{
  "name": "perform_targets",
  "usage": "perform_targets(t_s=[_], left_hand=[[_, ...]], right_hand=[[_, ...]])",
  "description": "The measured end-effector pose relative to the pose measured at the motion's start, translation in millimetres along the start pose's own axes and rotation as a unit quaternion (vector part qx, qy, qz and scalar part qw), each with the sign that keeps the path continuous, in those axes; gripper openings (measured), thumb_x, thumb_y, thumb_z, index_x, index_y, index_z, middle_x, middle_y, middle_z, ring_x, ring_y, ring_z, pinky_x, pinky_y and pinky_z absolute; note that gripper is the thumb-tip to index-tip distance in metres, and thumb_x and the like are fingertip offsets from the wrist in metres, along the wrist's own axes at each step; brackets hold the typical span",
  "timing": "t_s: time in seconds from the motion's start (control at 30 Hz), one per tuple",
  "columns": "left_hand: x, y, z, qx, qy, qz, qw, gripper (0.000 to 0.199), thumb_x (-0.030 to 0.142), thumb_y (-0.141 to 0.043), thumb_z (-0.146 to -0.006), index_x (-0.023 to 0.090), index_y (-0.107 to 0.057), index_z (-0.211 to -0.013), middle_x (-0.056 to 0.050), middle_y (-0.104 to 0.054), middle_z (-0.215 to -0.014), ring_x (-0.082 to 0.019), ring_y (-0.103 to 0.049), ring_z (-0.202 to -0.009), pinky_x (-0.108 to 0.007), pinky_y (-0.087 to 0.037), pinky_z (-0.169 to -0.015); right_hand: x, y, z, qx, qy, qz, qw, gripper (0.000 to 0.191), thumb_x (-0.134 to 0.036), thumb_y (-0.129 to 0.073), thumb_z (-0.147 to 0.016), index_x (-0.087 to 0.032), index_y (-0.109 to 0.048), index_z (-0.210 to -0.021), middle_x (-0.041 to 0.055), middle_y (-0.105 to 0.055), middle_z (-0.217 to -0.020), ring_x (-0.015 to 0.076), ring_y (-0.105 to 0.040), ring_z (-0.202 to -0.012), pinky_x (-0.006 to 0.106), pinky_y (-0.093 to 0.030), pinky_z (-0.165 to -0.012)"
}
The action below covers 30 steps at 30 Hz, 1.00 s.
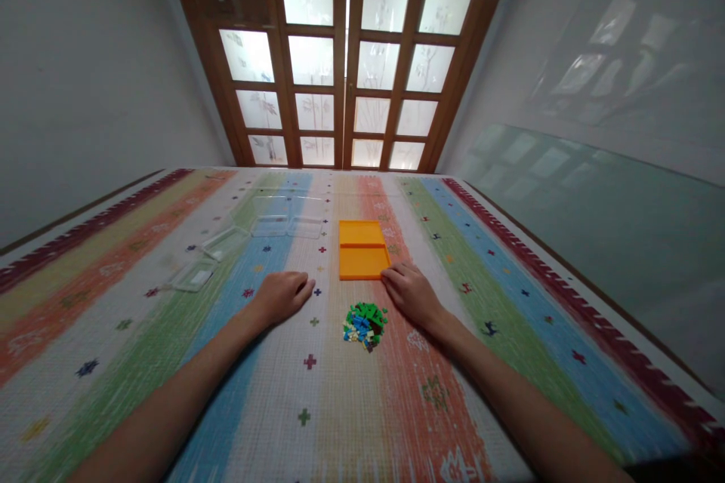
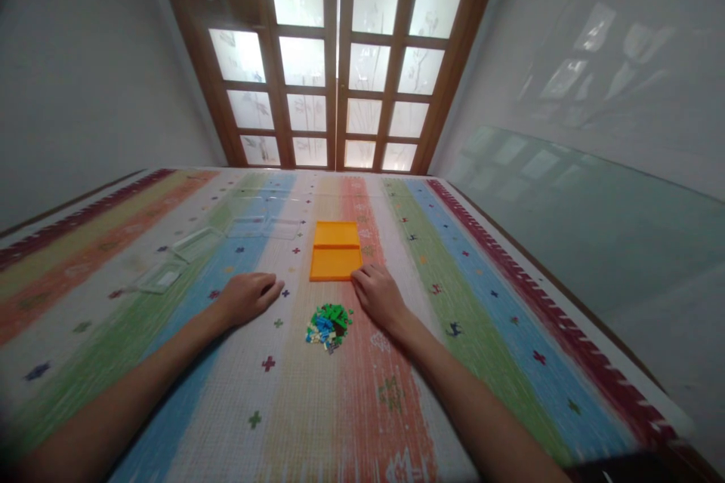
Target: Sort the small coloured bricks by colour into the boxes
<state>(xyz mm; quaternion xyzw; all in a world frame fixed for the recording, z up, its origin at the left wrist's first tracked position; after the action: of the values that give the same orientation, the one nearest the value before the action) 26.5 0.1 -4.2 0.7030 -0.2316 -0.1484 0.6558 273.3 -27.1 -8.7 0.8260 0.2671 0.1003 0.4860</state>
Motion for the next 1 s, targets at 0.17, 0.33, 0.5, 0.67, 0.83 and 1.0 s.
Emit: perform_targets(t_s=[0.17, 0.33, 0.5, 0.67, 0.83, 1.0], left_hand=[[-13.8, 17.8, -19.8, 0.056, 0.039, -0.028, 0.997, 0.034, 0.033, -0.04, -0.099, 0.017, -0.065, -0.084, -0.011, -0.071, -0.085, -0.023, -0.064, -0.078, -0.033, -0.045, -0.074], [-29.6, 31.8, -59.2, 0.104, 0.048, -0.063, 0.991, 0.035, 0.026, -0.047, -0.095, 0.01, -0.063, -0.121, -0.02, -0.067, -0.123, -0.033, -0.06, -0.116, -0.045, -0.045, -0.101], [-37.5, 24.2, -92.8, 0.074, 0.024, -0.056, 0.995, 0.027, 0.021, -0.053, -0.09, 0.012, -0.066, -0.113, -0.019, -0.069, -0.122, -0.03, -0.061, -0.118, -0.045, -0.041, -0.11], [-38.8, 10.8, -97.8, 0.04, 0.022, -0.047, 0.998, 0.022, 0.017, -0.045, -0.094, 0.015, -0.067, -0.095, -0.015, -0.072, -0.098, -0.027, -0.066, -0.096, -0.04, -0.05, -0.093], [-25.4, 8.7, -80.8, 0.032, -0.003, -0.024, 0.999, 0.028, 0.015, -0.041, -0.097, 0.014, -0.069, -0.1, -0.016, -0.071, -0.102, -0.027, -0.065, -0.099, -0.039, -0.05, -0.092], [-2.6, 7.9, -48.9, 0.028, -0.046, 0.008, 0.999, 0.028, 0.017, -0.042, -0.099, 0.016, -0.069, -0.105, -0.014, -0.07, -0.102, -0.025, -0.064, -0.1, -0.038, -0.05, -0.092]], right_hand=[[-3.9, 0.6, -1.7, 0.017, 0.003, -0.018, 1.0, 0.023, -0.017, -0.05, -0.102, -0.019, -0.069, -0.089, 0.0085, -0.067, -0.089, 0.0216, -0.057, -0.084, 0.032, -0.045, -0.079], [-5.9, 0.6, -2.8, 0.027, 0.005, -0.025, 0.999, 0.024, -0.016, -0.049, -0.102, -0.019, -0.068, -0.089, 0.0087, -0.066, -0.088, 0.0217, -0.058, -0.083, 0.032, -0.046, -0.077], [-4.8, -0.3, -2.7, 0.024, 0.003, -0.02, 1.0, 0.023, -0.017, -0.05, -0.102, -0.019, -0.069, -0.09, 0.0086, -0.067, -0.089, 0.0216, -0.059, -0.084, 0.032, -0.045, -0.079], [-3.9, -0.2, -2.4, 0.014, -0.005, -0.011, 1.0, 0.021, -0.018, -0.052, -0.102, -0.02, -0.071, -0.093, 0.0082, -0.068, -0.09, 0.0216, -0.059, -0.085, 0.033, -0.044, -0.079], [-2.7, -0.9, -2.4, 0.007, -0.014, -0.001, 1.0, 0.022, -0.019, -0.05, -0.102, -0.02, -0.071, -0.095, 0.0086, -0.069, -0.092, 0.0215, -0.06, -0.085, 0.033, -0.044, -0.079], [-3.1, -1.3, -2.6, -0.001, -0.014, 0.004, 1.0, 0.023, -0.019, -0.05, -0.102, -0.02, -0.071, -0.095, 0.0088, -0.07, -0.092, 0.0213, -0.06, -0.084, 0.033, -0.043, -0.079]])
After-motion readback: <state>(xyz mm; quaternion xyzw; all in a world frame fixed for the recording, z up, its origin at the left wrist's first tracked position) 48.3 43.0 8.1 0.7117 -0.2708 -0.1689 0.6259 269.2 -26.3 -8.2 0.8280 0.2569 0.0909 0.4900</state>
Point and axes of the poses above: each hand's wrist, its own z-axis away from the middle knuckle, its own y-axis out of the back of the hand, x = y × z, the point moved 8 cm from there along -z, towards the middle knuckle
